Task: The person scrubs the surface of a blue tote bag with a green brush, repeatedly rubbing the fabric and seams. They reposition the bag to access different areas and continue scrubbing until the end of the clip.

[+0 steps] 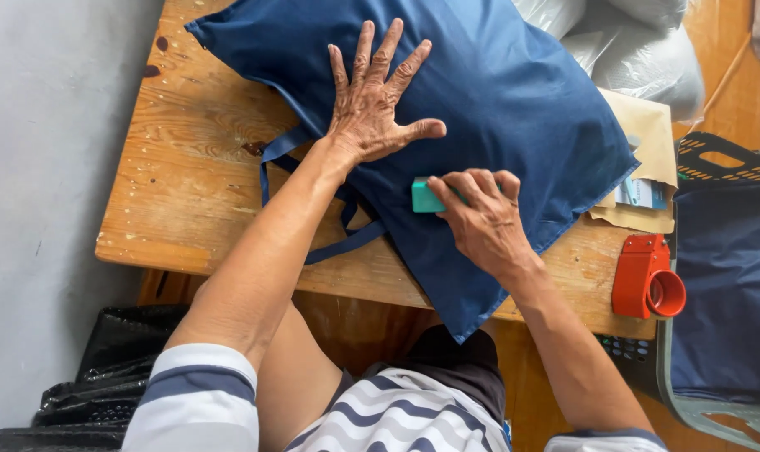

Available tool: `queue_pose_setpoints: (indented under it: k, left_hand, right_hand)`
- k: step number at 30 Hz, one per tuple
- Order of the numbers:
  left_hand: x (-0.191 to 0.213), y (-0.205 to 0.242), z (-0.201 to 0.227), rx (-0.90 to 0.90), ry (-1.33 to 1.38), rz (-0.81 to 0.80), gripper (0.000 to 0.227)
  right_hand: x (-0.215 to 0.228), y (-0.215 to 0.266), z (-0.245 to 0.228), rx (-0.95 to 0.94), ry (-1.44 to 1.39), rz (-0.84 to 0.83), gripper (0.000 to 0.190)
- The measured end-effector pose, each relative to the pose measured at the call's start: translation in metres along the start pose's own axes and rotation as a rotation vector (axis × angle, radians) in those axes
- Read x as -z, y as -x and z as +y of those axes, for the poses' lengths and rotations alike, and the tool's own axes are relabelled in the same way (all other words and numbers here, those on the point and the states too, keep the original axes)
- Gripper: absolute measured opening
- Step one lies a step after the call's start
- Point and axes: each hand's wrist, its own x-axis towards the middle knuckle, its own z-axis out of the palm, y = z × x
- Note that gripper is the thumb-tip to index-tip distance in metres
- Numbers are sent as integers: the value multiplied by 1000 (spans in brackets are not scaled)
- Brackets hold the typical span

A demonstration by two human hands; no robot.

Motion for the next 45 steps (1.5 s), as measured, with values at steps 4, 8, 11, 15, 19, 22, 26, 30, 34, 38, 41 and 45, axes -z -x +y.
queue_pose_setpoints:
  k: [4,8,11,15,19,22,26,30,34,38,41,45]
  left_hand:
    - [6,8,12,17,-128,-39,130]
    - [11,10,14,39,-116,-51,128]
    - [11,12,15,48,-108,-56,126]
    - [12,10,14,53,-92,-17,126]
    - [14,2,13,41,-66,-21,124]
    - [14,2,15,58,-50,-27,122]
    - [10,1,17,80,-88,8,122]
    - [-3,-4,25,153,-144,73,124]
    - [-17,-8,47,274,-193,68,127]
    - [-10,-16,26,213,-162,149,80]
    - [-1,-12,-11,72,-158,311,62]
    - [9,4,-33,139,-176,522,71]
  right_hand:
    - [0,33,-19,-62,-27,-9,29]
    - [-11,72,-47,-201,-135,-67,30]
    - [-25,115,-67,-344,-271,-101,38]
    - [-3,140,-77,-468,-586,-325,43]
    - [31,131,-62,-707,-998,-502,51]
    - [19,114,-45,-652,-885,-33,51]
    - [-18,89,-12,-630,-756,87,41]
    - [-46,97,27,-563,-585,55,42]
    - [-41,93,71,-489,-488,88,40]
    - [3,56,56,-453,-329,-7,46]
    - [17,7,26,-384,-281,188,45]
    - [-37,-55,2,-383,-172,433,49]
